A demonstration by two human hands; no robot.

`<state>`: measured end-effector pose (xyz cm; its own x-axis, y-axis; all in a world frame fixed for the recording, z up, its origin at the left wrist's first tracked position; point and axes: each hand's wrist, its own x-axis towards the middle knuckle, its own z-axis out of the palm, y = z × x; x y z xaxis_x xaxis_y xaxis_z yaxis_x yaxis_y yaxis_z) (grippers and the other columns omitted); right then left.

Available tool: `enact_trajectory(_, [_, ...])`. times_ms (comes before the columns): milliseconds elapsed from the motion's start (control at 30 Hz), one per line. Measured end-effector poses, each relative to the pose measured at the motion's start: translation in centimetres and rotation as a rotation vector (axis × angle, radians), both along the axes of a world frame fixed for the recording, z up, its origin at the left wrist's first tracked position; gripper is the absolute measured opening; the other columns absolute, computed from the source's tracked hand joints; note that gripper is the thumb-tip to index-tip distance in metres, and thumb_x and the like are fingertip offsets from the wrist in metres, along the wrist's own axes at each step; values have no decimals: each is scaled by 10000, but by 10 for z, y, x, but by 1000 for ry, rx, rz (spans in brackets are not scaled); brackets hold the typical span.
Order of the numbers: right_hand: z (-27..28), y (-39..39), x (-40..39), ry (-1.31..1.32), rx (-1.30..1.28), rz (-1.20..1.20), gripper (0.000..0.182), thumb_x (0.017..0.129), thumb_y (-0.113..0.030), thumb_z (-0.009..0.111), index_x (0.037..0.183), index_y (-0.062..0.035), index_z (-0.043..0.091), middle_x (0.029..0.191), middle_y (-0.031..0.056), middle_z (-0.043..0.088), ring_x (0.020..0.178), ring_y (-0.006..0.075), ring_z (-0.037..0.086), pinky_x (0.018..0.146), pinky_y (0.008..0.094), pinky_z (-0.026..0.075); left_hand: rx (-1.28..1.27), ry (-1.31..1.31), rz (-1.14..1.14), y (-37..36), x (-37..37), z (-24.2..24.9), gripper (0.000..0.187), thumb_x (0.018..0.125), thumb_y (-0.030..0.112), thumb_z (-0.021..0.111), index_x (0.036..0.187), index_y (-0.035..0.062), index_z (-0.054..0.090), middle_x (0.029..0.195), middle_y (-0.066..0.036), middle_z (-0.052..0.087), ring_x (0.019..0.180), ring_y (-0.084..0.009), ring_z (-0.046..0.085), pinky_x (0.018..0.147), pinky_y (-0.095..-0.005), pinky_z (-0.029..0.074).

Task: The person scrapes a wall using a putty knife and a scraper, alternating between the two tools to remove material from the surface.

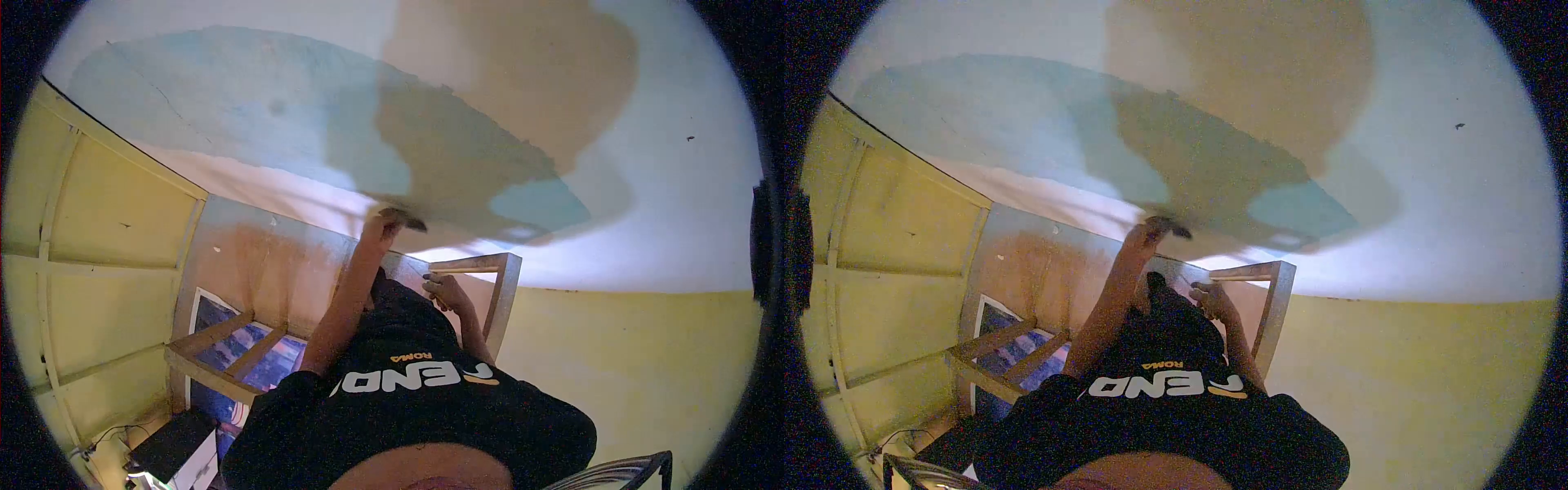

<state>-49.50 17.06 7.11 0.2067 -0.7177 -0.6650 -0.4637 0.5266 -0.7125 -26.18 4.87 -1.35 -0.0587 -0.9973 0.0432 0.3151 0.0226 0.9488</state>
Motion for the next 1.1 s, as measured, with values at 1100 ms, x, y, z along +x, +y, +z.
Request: enact_trajectory(1100, [2, -99, 70, -205, -85, 215, 369, 936, -372, 607, 1180, -101, 560, 674, 16, 514, 396, 55, 373, 335, 231, 279, 337, -12, 415, 1, 58, 85, 223, 846, -44, 499, 1013, -32, 647, 860, -69, 673, 690, -139, 620, 629, -275, 520])
